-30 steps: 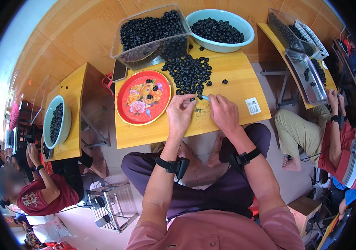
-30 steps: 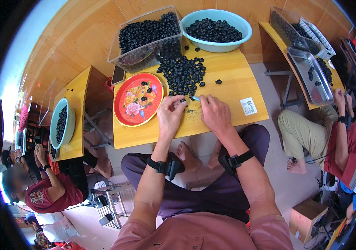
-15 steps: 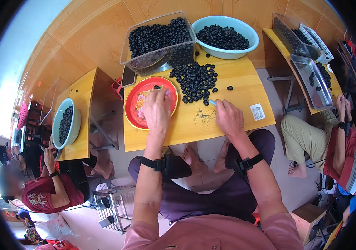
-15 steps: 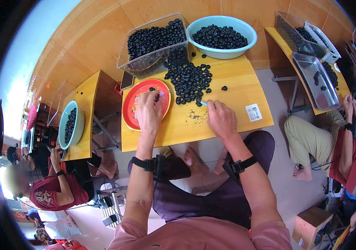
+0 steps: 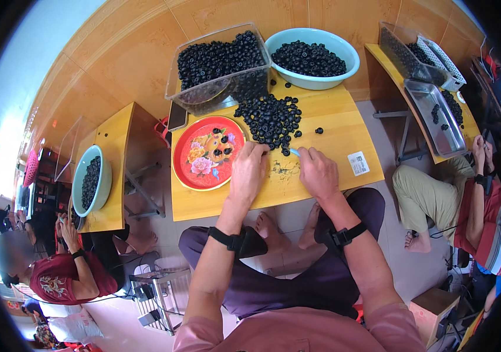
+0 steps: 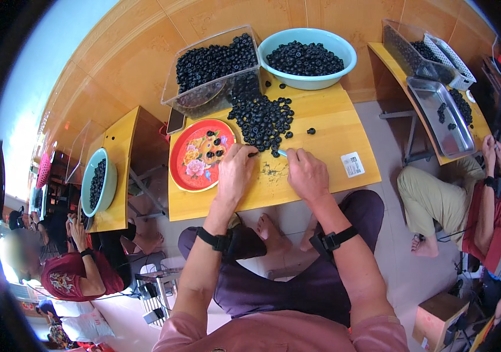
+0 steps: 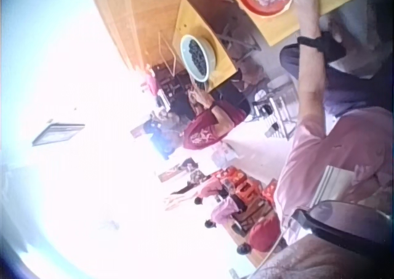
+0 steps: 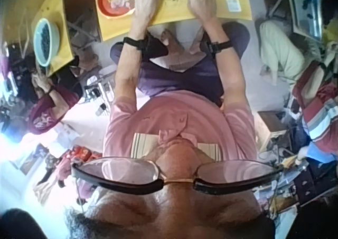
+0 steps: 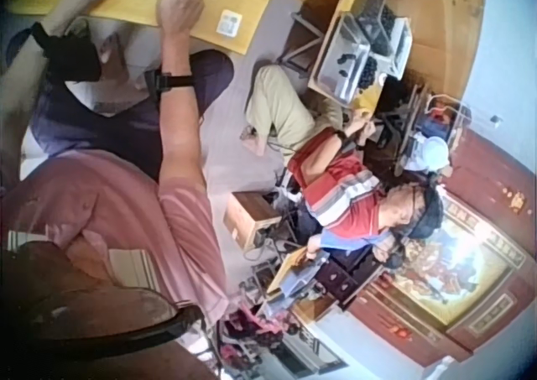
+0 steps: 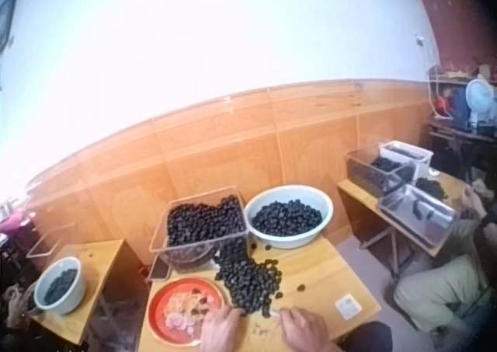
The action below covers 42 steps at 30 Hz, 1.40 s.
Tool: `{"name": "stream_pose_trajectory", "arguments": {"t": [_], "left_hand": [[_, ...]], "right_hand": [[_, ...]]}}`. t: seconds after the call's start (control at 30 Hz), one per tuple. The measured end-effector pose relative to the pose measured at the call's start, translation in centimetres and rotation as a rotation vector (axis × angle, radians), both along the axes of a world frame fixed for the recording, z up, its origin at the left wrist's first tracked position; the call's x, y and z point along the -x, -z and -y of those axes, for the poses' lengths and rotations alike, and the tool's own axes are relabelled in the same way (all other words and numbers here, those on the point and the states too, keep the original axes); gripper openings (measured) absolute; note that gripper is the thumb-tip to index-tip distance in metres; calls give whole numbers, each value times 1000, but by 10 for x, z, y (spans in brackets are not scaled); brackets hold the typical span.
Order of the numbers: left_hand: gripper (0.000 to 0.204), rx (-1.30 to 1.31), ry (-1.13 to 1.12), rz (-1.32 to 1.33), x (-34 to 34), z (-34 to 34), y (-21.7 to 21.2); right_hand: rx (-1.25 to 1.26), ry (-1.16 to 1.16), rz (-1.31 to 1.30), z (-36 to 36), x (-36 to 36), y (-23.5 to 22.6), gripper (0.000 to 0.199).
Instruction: Manually picking and sorting small black round parts into different containers.
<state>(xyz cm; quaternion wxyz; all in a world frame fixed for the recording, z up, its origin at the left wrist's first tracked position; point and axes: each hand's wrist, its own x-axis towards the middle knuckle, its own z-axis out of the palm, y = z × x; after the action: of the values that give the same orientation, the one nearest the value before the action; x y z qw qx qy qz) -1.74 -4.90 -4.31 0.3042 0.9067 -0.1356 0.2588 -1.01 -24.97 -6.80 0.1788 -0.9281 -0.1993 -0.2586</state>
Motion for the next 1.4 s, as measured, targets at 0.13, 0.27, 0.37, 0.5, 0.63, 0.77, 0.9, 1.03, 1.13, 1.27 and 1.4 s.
{"name": "stream_pose_trajectory", "arguments": {"t": [0.13, 0.27, 0.37, 0.5, 0.63, 0.77, 0.9, 1.03, 1.13, 1.27, 1.4], "left_hand": [[16, 341, -14, -163, 9, 19, 8], [16, 421, -51, -212, 11, 26, 22], [17, 468, -69, -241, 13, 27, 24], [17, 612, -85, -174, 15, 31, 24], [18, 542, -53, -149, 12, 29, 25], [22, 513, -83, -174, 15, 27, 26], [30, 615, -69, -212, 13, 30, 27], [32, 646, -50, -227, 12, 30, 28], [33, 603, -52, -233, 12, 29, 29], [33, 593, -50, -216, 12, 30, 29], [35, 645, -44, -276, 12, 31, 27]], "right_hand": [[28, -7, -15, 0, 1, 0, 13], [9, -9, 28, -2, 1, -1, 14], [14, -13, 25, -2, 1, -2, 14], [12, -22, 43, -2, 0, 1, 13], [-6, -59, -10, -1, 1, -1, 12], [1, -99, 4, -1, 3, -1, 14], [-13, -188, 35, 1, 5, -2, 15], [16, -204, 52, -1, 5, -4, 14], [27, -206, 73, 0, 5, -3, 19], [28, -200, 54, -1, 6, -4, 20], [30, -202, 36, 0, 7, -6, 22]]}}
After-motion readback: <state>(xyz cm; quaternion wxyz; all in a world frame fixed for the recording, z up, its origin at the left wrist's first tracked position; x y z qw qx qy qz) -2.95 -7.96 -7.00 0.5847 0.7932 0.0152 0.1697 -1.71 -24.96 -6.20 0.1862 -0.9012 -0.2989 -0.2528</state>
